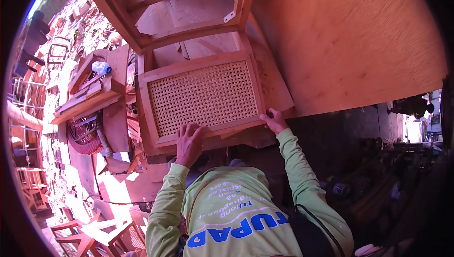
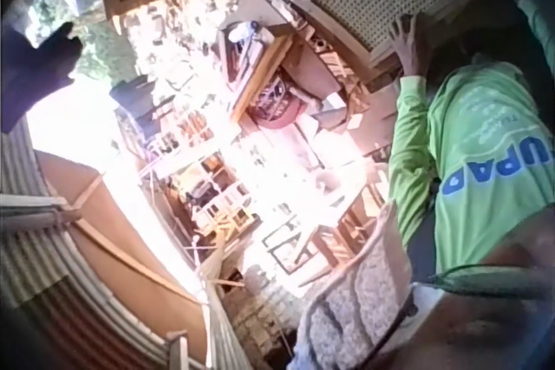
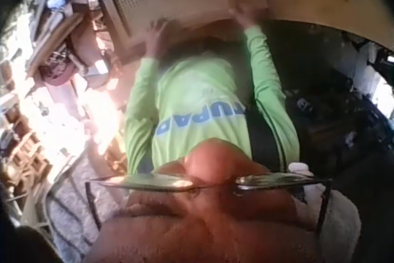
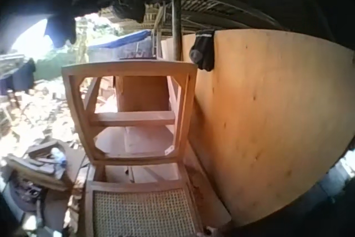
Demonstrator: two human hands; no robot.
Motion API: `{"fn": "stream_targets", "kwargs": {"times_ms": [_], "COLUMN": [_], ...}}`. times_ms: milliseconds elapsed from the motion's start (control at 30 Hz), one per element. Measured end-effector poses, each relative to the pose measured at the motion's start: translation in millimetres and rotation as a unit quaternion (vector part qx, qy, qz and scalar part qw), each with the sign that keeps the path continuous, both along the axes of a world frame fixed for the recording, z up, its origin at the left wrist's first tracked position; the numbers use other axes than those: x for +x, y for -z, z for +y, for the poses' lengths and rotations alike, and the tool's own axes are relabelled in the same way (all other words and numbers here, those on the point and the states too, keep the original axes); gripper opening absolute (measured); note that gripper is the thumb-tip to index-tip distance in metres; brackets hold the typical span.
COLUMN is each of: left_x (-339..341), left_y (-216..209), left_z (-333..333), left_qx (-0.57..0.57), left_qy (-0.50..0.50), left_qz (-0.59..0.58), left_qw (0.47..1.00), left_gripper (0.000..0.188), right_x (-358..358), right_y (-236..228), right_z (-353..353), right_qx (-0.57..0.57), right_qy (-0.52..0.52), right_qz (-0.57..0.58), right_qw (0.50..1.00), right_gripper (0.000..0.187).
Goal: Apply glue to wooden components and assemble a chair frame.
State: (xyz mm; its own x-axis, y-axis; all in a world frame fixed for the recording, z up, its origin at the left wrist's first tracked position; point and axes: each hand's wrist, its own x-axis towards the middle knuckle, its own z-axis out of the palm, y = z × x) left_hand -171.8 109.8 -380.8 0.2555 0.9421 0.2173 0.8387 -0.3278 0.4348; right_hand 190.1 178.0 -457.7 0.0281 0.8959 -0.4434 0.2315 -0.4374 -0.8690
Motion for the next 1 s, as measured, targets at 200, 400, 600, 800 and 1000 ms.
{"fn": "stream_targets", "kwargs": {"times_ms": [200,400,600,800,1000], "left_x": [-13.8,-66.1,-148.7,-166.3,-191.4], "left_y": [-7.1,-7.5,33.7,48.9,29.3], "left_z": [-6.6,-8.7,-2.9,19.6,39.7], "left_qx": [-0.003,0.086,0.031,-0.121,-0.205], "left_qy": [-0.009,-0.251,-0.37,-0.338,-0.262], "left_qz": [-0.028,-0.061,-0.05,-0.291,-0.36], "left_qw": [1.0,0.962,0.927,0.887,0.872], "left_gripper": [0.041,0.044,0.05,0.053,0.052], "right_x": [2.4,1.5,-25.3,-27.0,-11.1], "right_y": [7.5,16.6,36.8,36.8,52.1], "right_z": [15.0,101.0,137.8,142.4,155.3], "right_qx": [0.028,0.238,0.214,0.208,0.156], "right_qy": [-0.099,0.098,0.042,0.06,0.079], "right_qz": [-0.08,-0.178,-0.174,-0.214,-0.246], "right_qw": [0.991,0.95,0.96,0.953,0.953], "right_gripper": [0.032,0.048,0.048,0.053,0.058]}}
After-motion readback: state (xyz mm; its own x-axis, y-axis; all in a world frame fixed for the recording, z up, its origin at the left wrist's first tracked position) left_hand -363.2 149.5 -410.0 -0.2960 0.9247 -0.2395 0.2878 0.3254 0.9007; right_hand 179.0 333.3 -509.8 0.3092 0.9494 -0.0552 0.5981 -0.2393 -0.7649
